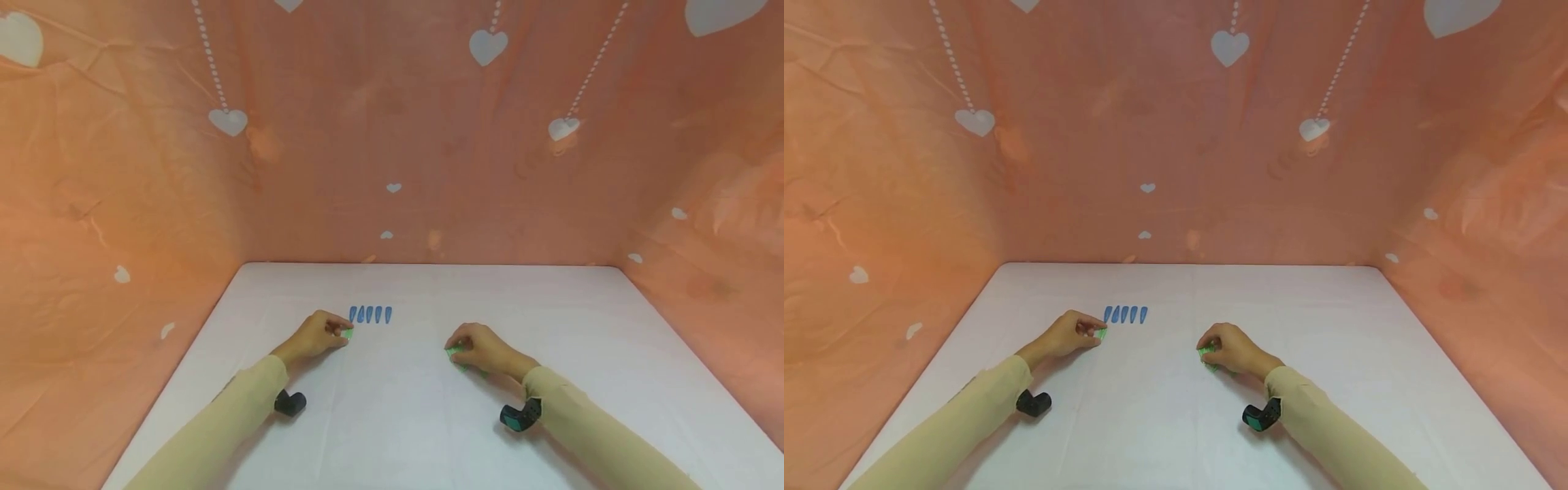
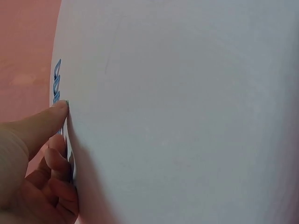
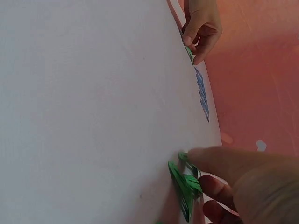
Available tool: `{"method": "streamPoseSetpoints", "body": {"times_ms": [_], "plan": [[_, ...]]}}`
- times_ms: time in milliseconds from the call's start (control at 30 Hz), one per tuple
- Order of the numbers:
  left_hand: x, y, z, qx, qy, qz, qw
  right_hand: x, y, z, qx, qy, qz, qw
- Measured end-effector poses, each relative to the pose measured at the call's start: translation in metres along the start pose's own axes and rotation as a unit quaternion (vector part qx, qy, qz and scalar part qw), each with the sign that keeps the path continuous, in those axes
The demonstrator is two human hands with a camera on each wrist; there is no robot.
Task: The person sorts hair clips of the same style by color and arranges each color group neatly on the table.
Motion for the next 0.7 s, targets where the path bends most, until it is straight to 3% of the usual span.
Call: {"method": "streamPoseSetpoints", "body": {"times_ms": [400, 700], "plan": [[0.0, -0.001, 0.001, 0.004, -0.02, 0.011, 0.9997, -0.006, 0.007, 0.009, -0.03, 0.004, 0.012, 0.999], [0.0, 0.001, 0.004, 0.012, -0.02, 0.015, 0.9996, -0.009, 0.015, 0.021, 0.021, 0.047, 0.017, 0.999]]}}
Point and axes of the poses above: each hand's wrist, its own y-axis towards the middle knuckle, its own x-axis out of the back of the hand, z = x × y, the point moved 7 cm from there along y, towards the middle knuckle, and after that the axes turned 8 degrees about z, right-handed, at the moved point
